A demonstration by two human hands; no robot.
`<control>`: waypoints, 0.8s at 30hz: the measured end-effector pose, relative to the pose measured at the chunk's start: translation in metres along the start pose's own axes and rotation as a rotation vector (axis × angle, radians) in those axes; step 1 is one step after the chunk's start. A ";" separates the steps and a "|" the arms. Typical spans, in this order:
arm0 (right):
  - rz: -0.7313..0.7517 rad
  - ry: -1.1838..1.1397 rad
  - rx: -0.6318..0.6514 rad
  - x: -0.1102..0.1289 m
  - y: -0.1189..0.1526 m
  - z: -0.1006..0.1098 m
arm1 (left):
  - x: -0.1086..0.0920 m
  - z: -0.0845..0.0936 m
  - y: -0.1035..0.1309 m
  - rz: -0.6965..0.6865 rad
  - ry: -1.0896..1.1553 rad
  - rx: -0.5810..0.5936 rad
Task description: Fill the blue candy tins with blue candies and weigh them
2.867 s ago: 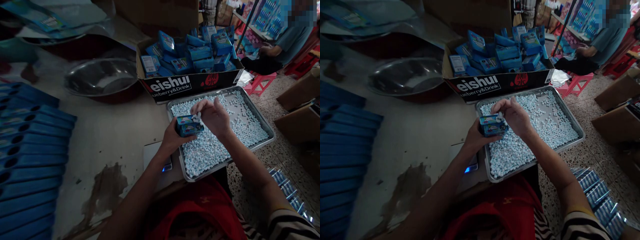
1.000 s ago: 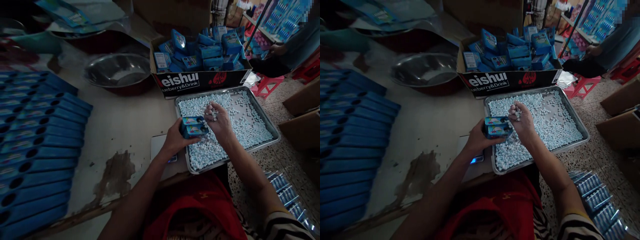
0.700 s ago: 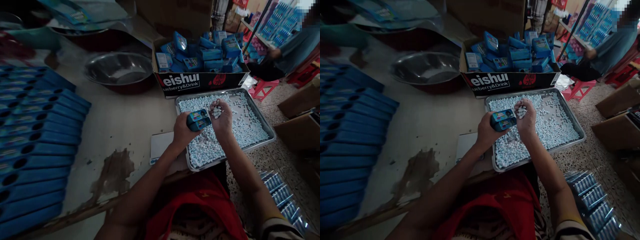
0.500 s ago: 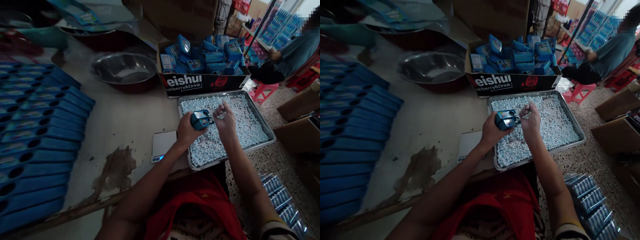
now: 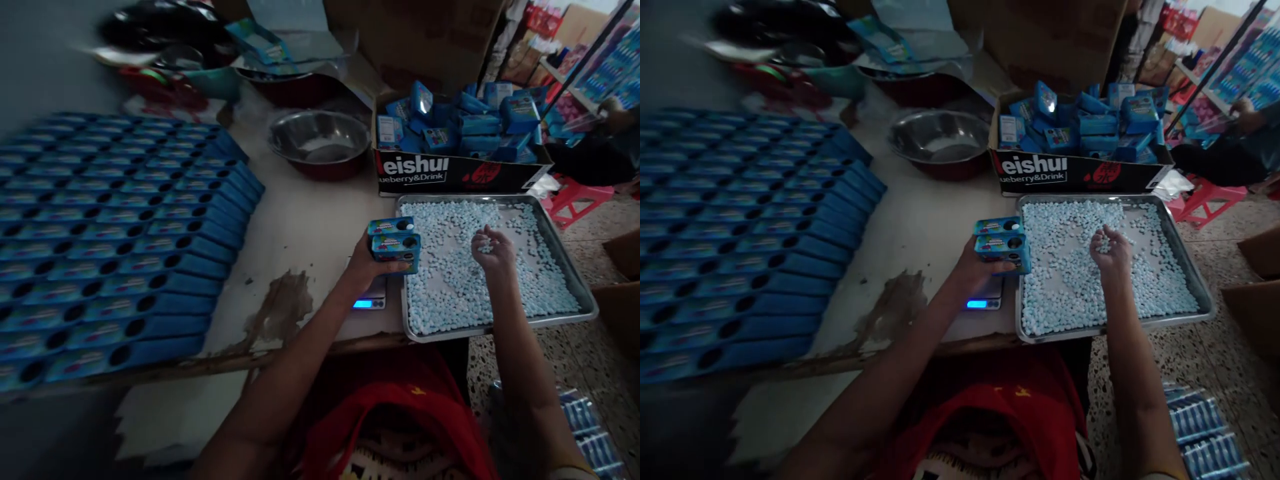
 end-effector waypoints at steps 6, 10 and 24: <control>0.001 -0.034 -0.028 0.001 -0.008 0.004 | -0.012 0.072 0.022 0.002 -0.143 -0.144; 0.027 -0.087 -0.076 0.005 -0.005 0.007 | -0.011 0.092 0.029 -0.112 -0.387 -0.212; 0.061 -0.002 -0.035 0.010 -0.016 0.009 | -0.011 0.125 0.040 0.012 -0.541 -0.007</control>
Point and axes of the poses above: each hand's wrist, its own y-axis away from the middle knuckle, its own z-axis out of the back of the hand, x = y × z, the point moved 4 cm from there along -y, towards the middle knuckle, and after that the axes turned 12 degrees about -x, right-handed, at the moved point
